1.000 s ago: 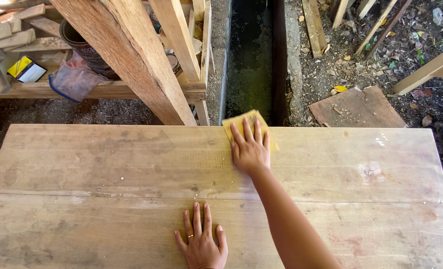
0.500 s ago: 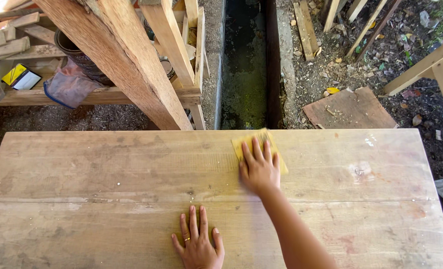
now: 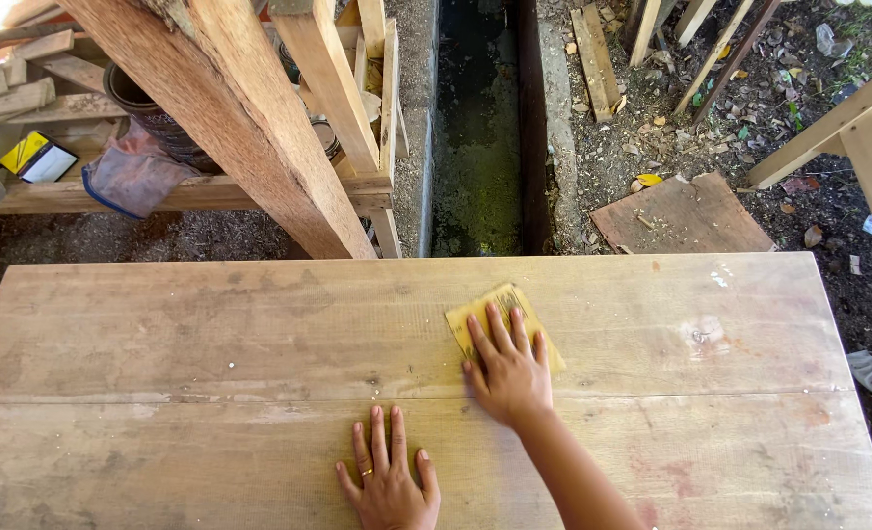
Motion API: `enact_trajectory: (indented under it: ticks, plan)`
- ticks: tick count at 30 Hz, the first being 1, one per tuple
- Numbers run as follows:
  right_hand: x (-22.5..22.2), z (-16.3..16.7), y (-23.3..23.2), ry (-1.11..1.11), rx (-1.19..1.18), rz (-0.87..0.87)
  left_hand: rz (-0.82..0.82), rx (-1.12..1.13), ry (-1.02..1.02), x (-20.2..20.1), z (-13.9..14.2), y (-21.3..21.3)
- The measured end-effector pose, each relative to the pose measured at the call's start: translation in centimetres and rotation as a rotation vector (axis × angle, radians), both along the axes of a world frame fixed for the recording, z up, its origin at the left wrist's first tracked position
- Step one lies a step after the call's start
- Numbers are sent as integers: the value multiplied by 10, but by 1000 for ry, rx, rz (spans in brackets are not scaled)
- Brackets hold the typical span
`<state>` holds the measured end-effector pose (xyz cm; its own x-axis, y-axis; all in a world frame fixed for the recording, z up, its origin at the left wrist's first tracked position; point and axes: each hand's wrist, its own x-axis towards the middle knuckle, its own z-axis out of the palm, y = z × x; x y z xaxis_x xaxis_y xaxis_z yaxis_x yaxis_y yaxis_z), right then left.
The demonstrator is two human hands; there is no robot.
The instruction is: The person sands the surface of a large wooden board, rubbing a sheet of sandpaper back and forth across the planks with one hand while the other hand steadies the board. They work over different sections of the board, moving around it to reach new areas.
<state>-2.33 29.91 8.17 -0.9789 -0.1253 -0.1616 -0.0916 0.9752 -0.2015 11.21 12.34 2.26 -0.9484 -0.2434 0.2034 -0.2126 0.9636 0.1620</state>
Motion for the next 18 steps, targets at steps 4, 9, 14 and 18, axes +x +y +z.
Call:
enact_trajectory:
  ticks: [4,9,14,18]
  plan:
    - [-70,-6,-10,-27,-20,-43,-6,11,24,1,-4,-1]
    - [-70,-8,-19,16,-58,-64,-3,33,-43,1,-4,-2]
    - [10,5,-15,-24,-18,-18,-2,19,11,1,0,0]
    - [-16,9,-20,-39,18,-49,-10,9,48,1,-1,0]
